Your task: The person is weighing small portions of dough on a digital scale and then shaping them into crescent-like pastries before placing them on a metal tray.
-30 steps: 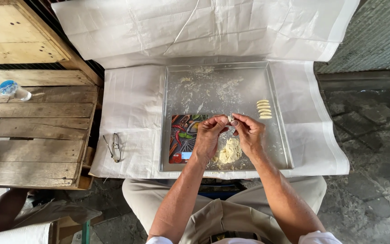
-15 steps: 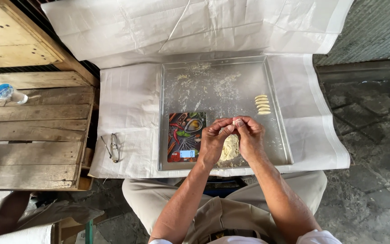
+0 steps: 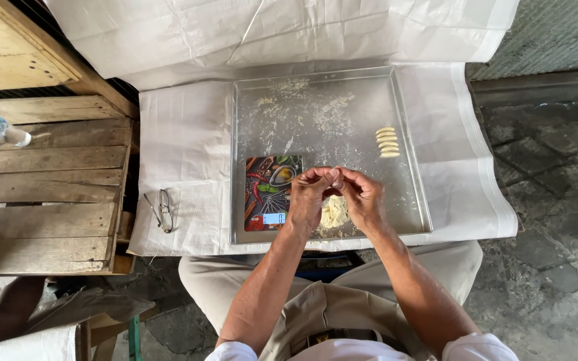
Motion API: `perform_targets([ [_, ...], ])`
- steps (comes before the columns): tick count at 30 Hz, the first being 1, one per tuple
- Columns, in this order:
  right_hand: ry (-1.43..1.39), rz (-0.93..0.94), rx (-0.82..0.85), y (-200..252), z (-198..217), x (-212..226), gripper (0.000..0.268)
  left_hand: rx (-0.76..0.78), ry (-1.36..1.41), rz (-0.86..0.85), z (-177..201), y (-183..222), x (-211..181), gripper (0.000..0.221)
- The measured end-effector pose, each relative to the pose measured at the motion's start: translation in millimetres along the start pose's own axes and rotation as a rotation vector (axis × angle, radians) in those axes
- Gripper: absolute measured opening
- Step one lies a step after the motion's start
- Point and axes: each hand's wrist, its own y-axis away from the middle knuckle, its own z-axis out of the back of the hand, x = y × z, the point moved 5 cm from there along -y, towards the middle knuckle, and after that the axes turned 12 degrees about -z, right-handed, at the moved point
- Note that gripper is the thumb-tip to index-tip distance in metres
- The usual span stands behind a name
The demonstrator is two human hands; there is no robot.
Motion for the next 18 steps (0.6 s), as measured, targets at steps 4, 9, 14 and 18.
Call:
perform_targets([
  [4, 0.015, 0.052, -0.093, -8, 6, -15, 0.017, 0.053, -0.030, -0.062, -16, 8, -17, 0.016],
  [9, -0.060, -0.034, -0.052, -3, -1, 9, 0.023, 0.097, -0.134, -0.213, 0, 14, -12, 0.021],
  [14, -0.294, -0.249, 0.049, 3, -12, -18, 0.019, 0.241, -0.251, -0.314, 31, 3, 17, 0.024],
  [18, -0.141, -0.216, 0.034, 5, -11, -9, 0.016, 0.237, -0.162, -0.236, 15, 14, -10, 0.022],
])
